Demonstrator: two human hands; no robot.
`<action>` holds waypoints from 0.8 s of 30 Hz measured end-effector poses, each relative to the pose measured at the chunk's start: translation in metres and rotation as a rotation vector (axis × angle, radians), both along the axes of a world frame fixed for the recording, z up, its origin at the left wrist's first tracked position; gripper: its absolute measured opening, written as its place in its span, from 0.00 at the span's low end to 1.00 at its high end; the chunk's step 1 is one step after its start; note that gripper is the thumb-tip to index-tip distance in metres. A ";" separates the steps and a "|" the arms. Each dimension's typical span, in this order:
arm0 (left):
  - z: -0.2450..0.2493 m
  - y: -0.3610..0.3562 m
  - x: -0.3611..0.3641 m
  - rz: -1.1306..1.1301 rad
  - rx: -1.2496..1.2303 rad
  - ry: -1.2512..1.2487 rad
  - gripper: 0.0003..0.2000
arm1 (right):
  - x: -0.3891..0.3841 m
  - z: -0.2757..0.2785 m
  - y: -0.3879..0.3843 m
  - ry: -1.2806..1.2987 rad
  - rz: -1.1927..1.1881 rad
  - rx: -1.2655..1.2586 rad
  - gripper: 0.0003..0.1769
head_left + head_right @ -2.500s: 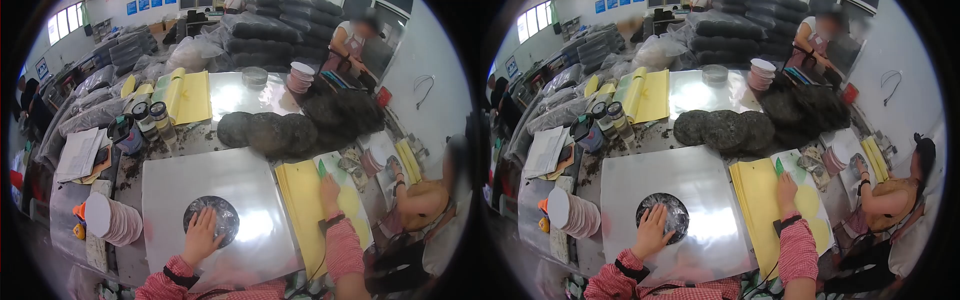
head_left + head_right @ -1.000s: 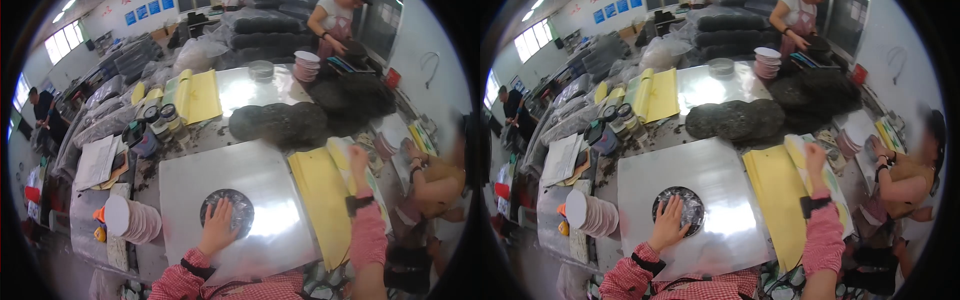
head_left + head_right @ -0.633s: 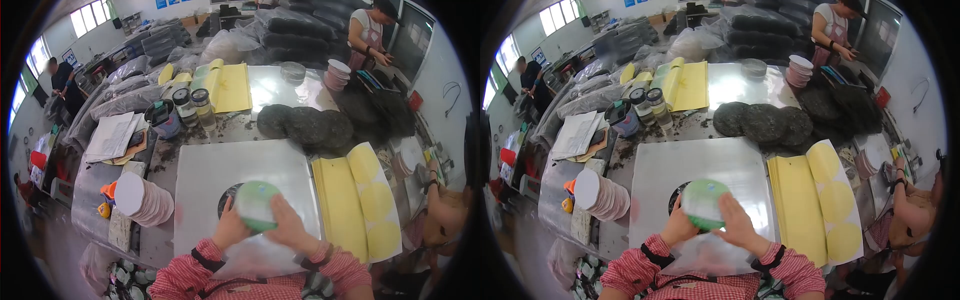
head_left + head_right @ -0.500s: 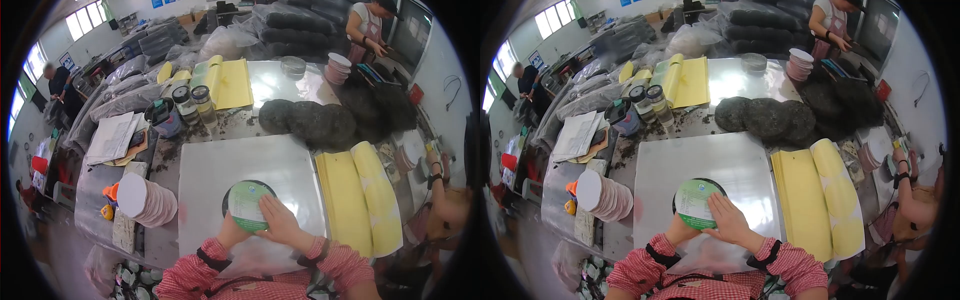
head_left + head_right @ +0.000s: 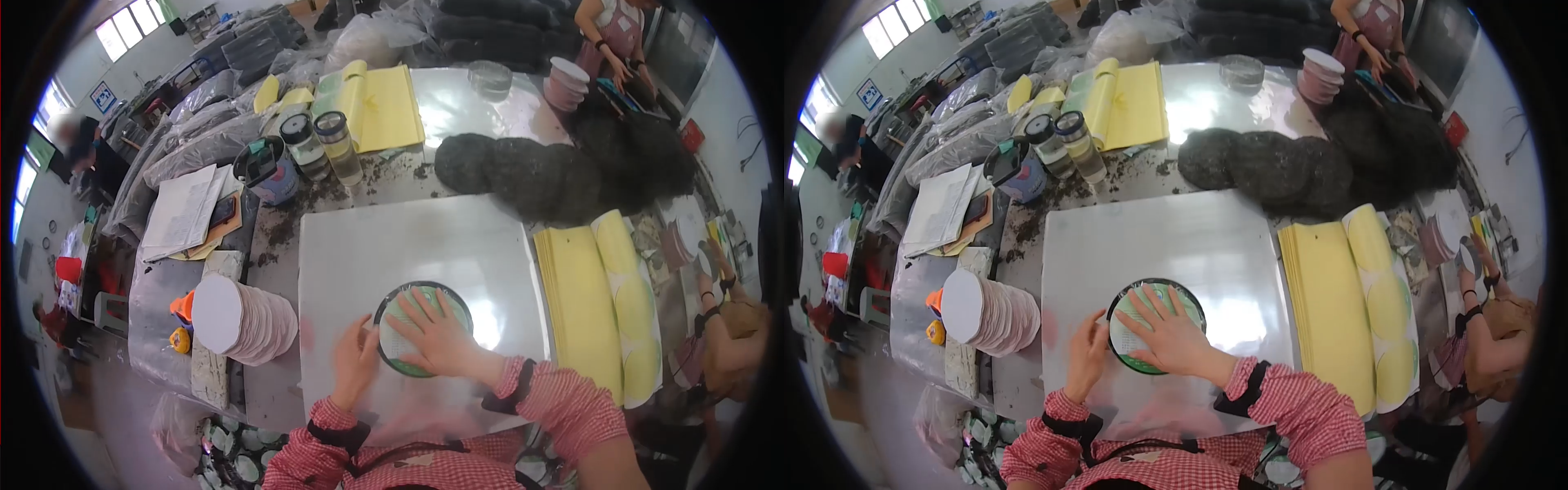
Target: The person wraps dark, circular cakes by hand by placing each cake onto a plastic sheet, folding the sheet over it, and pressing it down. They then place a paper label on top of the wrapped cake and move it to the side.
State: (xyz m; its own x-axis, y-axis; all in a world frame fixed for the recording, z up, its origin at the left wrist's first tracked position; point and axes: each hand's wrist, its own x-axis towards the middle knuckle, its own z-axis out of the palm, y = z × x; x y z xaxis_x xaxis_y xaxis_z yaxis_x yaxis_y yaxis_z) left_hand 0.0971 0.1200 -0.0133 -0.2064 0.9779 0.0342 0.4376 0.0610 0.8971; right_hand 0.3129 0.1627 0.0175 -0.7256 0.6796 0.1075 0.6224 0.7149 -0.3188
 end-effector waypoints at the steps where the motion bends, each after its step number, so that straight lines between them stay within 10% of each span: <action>1: 0.002 -0.003 0.008 -0.065 -0.076 0.079 0.22 | -0.003 -0.010 0.001 0.001 0.003 -0.013 0.44; 10: 0.069 -0.032 0.068 -0.384 0.415 0.502 0.31 | 0.008 -0.017 0.000 0.177 -0.053 0.058 0.37; 12: 0.069 -0.049 0.064 -0.346 0.276 0.428 0.28 | 0.020 -0.032 0.002 0.535 -0.523 0.143 0.36; 13: 0.068 -0.059 0.064 -0.310 0.270 0.390 0.28 | 0.024 -0.045 -0.003 0.663 -0.605 -0.305 0.33; 19: 0.032 -0.099 0.014 -0.071 -0.254 0.240 0.19 | -0.010 -0.012 -0.053 0.497 -0.286 -0.601 0.23; 22: 0.014 -0.125 -0.072 -0.154 -0.365 -0.192 0.13 | 0.025 -0.021 -0.064 0.503 -0.118 0.030 0.24; 24: 0.028 -0.126 -0.116 -0.599 0.088 0.435 0.10 | 0.053 -0.001 -0.080 0.387 -0.184 0.056 0.27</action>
